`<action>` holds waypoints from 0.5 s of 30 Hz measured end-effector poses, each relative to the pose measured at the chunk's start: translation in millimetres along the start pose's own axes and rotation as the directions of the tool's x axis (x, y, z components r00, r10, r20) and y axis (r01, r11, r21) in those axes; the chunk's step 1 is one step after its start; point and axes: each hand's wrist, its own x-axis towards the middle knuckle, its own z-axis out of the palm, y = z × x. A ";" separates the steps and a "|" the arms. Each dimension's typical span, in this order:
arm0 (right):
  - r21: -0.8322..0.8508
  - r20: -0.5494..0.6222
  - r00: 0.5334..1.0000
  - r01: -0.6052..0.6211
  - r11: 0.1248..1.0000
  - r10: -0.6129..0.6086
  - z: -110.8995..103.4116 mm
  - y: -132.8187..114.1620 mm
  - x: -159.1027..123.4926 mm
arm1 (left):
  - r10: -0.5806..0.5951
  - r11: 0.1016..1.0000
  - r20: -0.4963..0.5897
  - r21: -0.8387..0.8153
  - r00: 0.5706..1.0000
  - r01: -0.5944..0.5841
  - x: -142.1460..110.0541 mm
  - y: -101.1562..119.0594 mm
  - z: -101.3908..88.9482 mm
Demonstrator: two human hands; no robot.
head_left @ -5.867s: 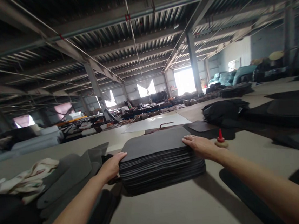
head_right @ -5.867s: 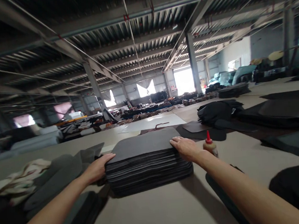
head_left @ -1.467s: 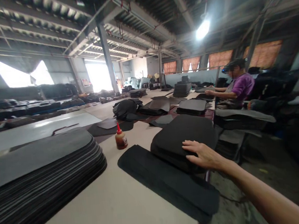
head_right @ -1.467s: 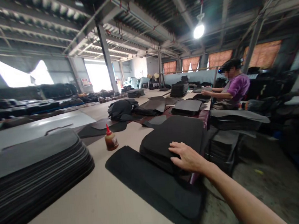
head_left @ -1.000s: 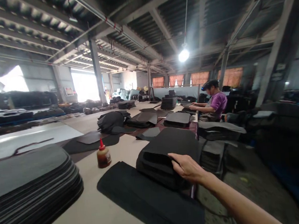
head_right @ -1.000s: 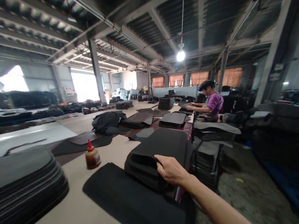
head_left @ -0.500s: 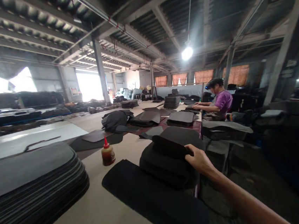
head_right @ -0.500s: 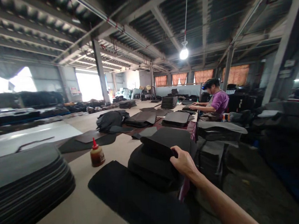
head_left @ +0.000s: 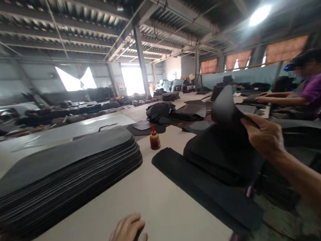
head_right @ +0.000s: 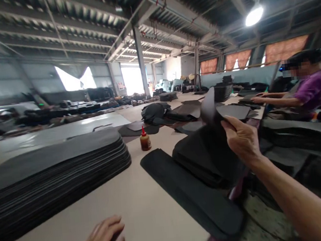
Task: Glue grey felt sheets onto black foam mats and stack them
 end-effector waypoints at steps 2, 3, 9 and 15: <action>0.038 -0.005 0.941 0.340 0.940 -0.340 3.6 -45.6 -8.8 | -0.077 0.987 0.043 -0.140 0.996 0.082 0.1 20.1 -7.2; 0.058 -0.015 0.879 0.476 0.877 -0.476 5.3 -70.7 -17.7 | -0.117 0.962 0.083 -0.238 0.990 0.134 -0.1 28.3 -10.7; 0.617 0.302 0.632 0.441 0.652 -0.714 5.3 -212.9 -117.5 | -0.483 0.199 0.319 -0.867 0.815 0.457 -28.6 54.4 -45.4; 0.895 0.445 0.066 -0.008 0.446 -0.893 9.9 -254.4 -188.4 | -0.811 -0.226 0.391 -0.896 0.435 0.383 -100.9 52.9 -98.8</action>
